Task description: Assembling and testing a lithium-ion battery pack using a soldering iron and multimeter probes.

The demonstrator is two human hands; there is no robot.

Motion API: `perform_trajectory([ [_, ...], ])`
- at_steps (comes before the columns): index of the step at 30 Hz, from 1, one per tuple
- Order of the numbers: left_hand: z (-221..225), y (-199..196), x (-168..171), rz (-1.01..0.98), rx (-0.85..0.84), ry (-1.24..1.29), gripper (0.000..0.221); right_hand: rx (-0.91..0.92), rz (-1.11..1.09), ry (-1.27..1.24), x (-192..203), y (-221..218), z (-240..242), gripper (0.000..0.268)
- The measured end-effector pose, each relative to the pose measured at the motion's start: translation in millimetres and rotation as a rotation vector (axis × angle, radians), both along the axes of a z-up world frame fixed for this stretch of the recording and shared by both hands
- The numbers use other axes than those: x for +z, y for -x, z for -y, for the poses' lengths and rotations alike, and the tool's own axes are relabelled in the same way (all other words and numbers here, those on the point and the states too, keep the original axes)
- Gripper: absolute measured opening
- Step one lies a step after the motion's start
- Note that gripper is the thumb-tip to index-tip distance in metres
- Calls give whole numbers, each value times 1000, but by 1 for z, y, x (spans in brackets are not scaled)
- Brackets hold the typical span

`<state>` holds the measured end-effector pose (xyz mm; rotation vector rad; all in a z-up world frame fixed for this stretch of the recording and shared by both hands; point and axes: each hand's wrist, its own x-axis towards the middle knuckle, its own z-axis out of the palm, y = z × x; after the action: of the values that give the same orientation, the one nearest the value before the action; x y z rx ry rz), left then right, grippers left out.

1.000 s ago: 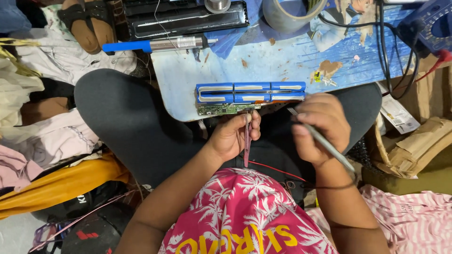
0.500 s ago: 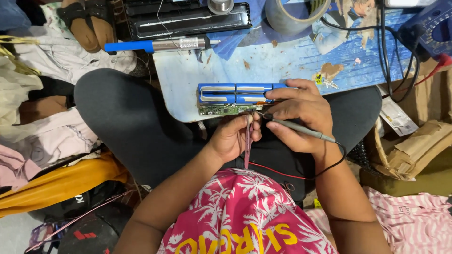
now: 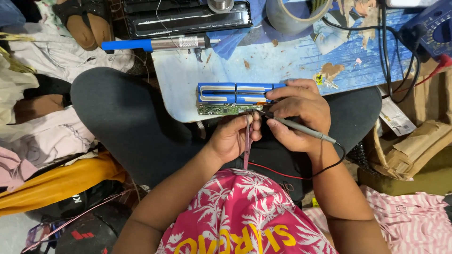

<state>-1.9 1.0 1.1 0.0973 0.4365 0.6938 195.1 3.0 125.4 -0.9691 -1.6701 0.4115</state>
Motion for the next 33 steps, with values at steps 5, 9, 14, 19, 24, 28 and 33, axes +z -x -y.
perform_trajectory([
  [5,0,0,3,4,-1,0,19,-8,-5,4,-3,0,1,21],
  [9,0,0,3,4,-2,-3,18,-34,-1,20,0,4,1,22],
  [14,0,0,-1,11,-15,26,19,-40,5,12,0,5,0,21],
  [19,1,-1,-8,11,-21,38,19,-51,20,8,1,5,0,20],
  [24,1,-1,-8,0,-18,45,19,-43,50,24,1,2,0,20],
  [28,2,-1,-7,7,-28,63,19,-46,46,34,2,2,1,19],
  [33,1,1,-12,-30,-45,71,20,-41,40,32,6,0,0,18],
])
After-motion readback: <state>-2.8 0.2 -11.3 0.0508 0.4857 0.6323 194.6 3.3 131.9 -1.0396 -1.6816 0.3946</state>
